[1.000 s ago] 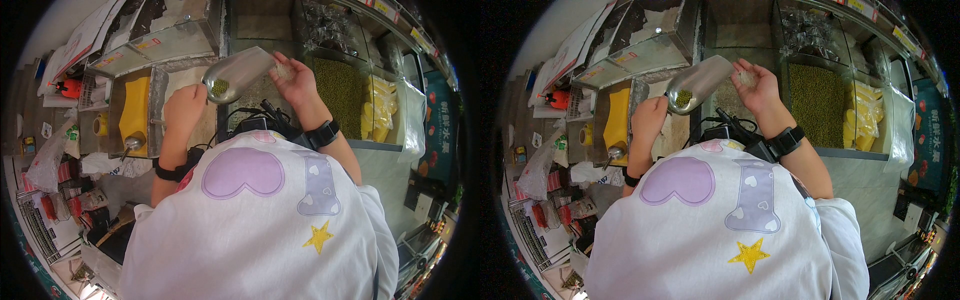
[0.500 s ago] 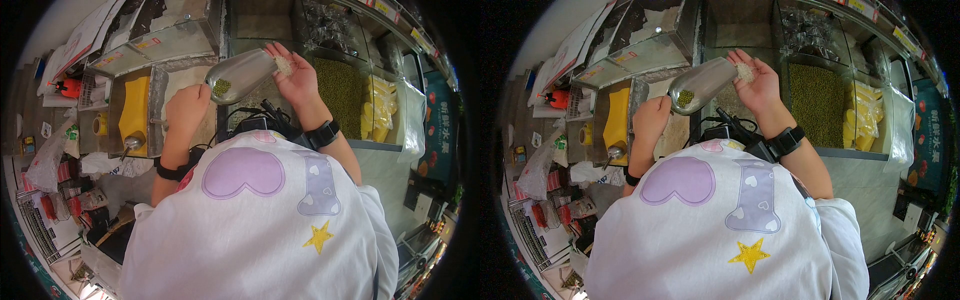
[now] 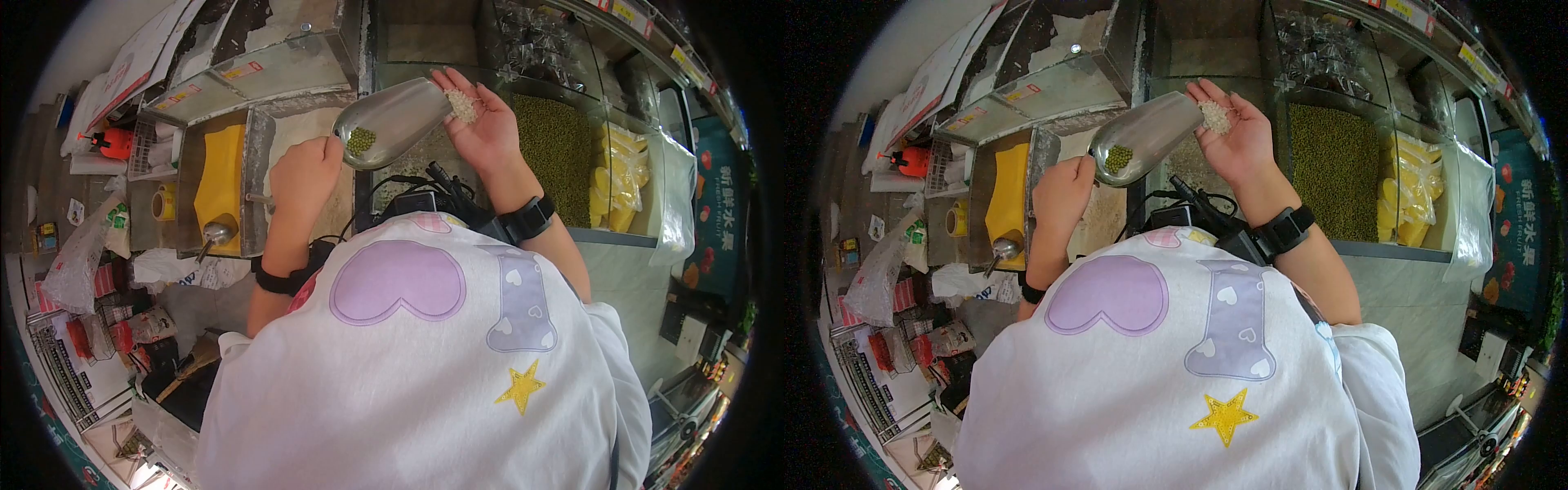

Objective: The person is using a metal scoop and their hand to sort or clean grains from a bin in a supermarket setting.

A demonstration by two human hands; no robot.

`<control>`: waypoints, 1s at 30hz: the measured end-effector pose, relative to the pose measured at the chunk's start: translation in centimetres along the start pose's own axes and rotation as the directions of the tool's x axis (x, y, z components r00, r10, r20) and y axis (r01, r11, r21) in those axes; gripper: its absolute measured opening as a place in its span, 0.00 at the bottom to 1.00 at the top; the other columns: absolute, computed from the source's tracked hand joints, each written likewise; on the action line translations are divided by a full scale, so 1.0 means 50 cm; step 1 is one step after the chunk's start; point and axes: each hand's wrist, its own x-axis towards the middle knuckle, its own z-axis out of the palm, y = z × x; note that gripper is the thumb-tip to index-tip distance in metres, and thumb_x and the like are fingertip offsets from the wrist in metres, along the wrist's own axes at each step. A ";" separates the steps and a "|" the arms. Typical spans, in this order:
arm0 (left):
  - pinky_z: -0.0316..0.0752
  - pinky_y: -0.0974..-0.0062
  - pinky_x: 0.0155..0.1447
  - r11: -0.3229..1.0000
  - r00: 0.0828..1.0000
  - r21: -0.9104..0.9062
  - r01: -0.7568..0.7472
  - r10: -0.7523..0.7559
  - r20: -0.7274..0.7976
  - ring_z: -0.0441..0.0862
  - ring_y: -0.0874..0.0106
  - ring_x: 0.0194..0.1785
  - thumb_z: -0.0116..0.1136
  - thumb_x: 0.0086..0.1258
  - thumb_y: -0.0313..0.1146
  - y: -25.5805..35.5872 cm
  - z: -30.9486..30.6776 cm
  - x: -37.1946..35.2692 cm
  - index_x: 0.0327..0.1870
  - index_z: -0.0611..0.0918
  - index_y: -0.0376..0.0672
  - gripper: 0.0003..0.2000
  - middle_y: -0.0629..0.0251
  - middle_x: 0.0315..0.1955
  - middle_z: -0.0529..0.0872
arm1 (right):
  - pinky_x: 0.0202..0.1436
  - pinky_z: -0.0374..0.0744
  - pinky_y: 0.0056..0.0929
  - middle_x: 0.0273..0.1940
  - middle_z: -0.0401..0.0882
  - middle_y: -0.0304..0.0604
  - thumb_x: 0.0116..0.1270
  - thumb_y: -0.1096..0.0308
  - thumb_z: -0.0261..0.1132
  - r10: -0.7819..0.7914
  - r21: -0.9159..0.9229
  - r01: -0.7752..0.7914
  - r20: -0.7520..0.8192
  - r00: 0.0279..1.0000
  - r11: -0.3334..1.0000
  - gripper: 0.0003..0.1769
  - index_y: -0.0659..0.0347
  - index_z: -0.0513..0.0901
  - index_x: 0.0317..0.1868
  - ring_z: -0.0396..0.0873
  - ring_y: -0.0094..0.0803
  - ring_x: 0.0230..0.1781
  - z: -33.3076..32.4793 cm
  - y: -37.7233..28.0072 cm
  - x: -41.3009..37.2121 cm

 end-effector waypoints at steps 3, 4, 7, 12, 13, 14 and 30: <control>0.72 0.58 0.39 1.000 1.000 -0.002 -0.004 0.004 0.004 0.80 0.50 0.34 0.40 0.66 0.47 0.003 -0.003 -0.002 0.29 0.82 0.42 0.20 0.51 0.26 0.82 | 0.62 0.62 0.33 0.65 0.63 0.53 0.70 0.61 0.38 -0.001 0.014 0.001 0.005 1.000 1.000 0.26 0.70 0.65 0.62 0.63 0.42 0.64 0.003 0.001 -0.001; 0.72 0.58 0.38 1.000 1.000 -0.007 -0.009 0.009 -0.003 0.80 0.50 0.34 0.40 0.66 0.47 0.004 -0.004 -0.003 0.29 0.82 0.42 0.20 0.51 0.26 0.82 | 0.62 0.62 0.34 0.65 0.63 0.53 0.70 0.61 0.38 -0.003 0.023 0.002 0.011 1.000 1.000 0.26 0.70 0.65 0.62 0.62 0.42 0.64 0.003 0.001 -0.001; 0.72 0.58 0.38 1.000 1.000 -0.003 -0.018 0.018 -0.018 0.79 0.50 0.34 0.40 0.66 0.47 0.004 -0.004 -0.003 0.29 0.82 0.42 0.20 0.51 0.26 0.82 | 0.62 0.62 0.34 0.64 0.63 0.54 0.71 0.61 0.38 0.009 0.016 -0.010 0.027 1.000 1.000 0.26 0.70 0.65 0.62 0.63 0.42 0.64 -0.001 -0.001 0.002; 0.72 0.58 0.38 1.000 0.999 0.010 -0.009 0.009 -0.040 0.79 0.50 0.34 0.41 0.66 0.47 0.001 -0.002 -0.001 0.29 0.82 0.42 0.20 0.51 0.26 0.82 | 0.61 0.63 0.32 0.64 0.63 0.53 0.71 0.61 0.38 0.030 0.002 -0.030 0.048 0.998 1.000 0.26 0.69 0.65 0.62 0.64 0.41 0.62 0.000 -0.003 -0.002; 0.72 0.58 0.38 1.000 0.999 0.005 -0.005 0.006 -0.036 0.79 0.50 0.34 0.41 0.66 0.47 0.001 -0.002 -0.001 0.29 0.82 0.42 0.20 0.51 0.26 0.82 | 0.60 0.63 0.32 0.64 0.63 0.53 0.71 0.62 0.37 0.037 0.002 -0.037 0.054 0.998 0.999 0.26 0.69 0.66 0.61 0.64 0.40 0.61 0.000 -0.003 -0.002; 0.72 0.58 0.38 1.000 0.999 0.005 -0.005 0.006 -0.036 0.79 0.50 0.34 0.41 0.66 0.47 0.002 -0.003 -0.001 0.29 0.82 0.42 0.20 0.51 0.26 0.82 | 0.60 0.63 0.32 0.64 0.63 0.53 0.71 0.62 0.37 0.037 0.002 -0.037 0.054 0.998 0.999 0.26 0.69 0.66 0.61 0.64 0.40 0.61 -0.001 -0.004 -0.002; 0.73 0.58 0.39 1.000 1.000 0.018 -0.012 0.012 -0.025 0.79 0.50 0.35 0.41 0.66 0.46 0.004 -0.004 0.000 0.30 0.82 0.42 0.19 0.50 0.28 0.82 | 0.58 0.65 0.32 0.64 0.64 0.53 0.71 0.61 0.38 0.041 -0.009 -0.040 0.059 0.997 0.999 0.25 0.69 0.67 0.61 0.66 0.40 0.60 -0.003 -0.001 0.000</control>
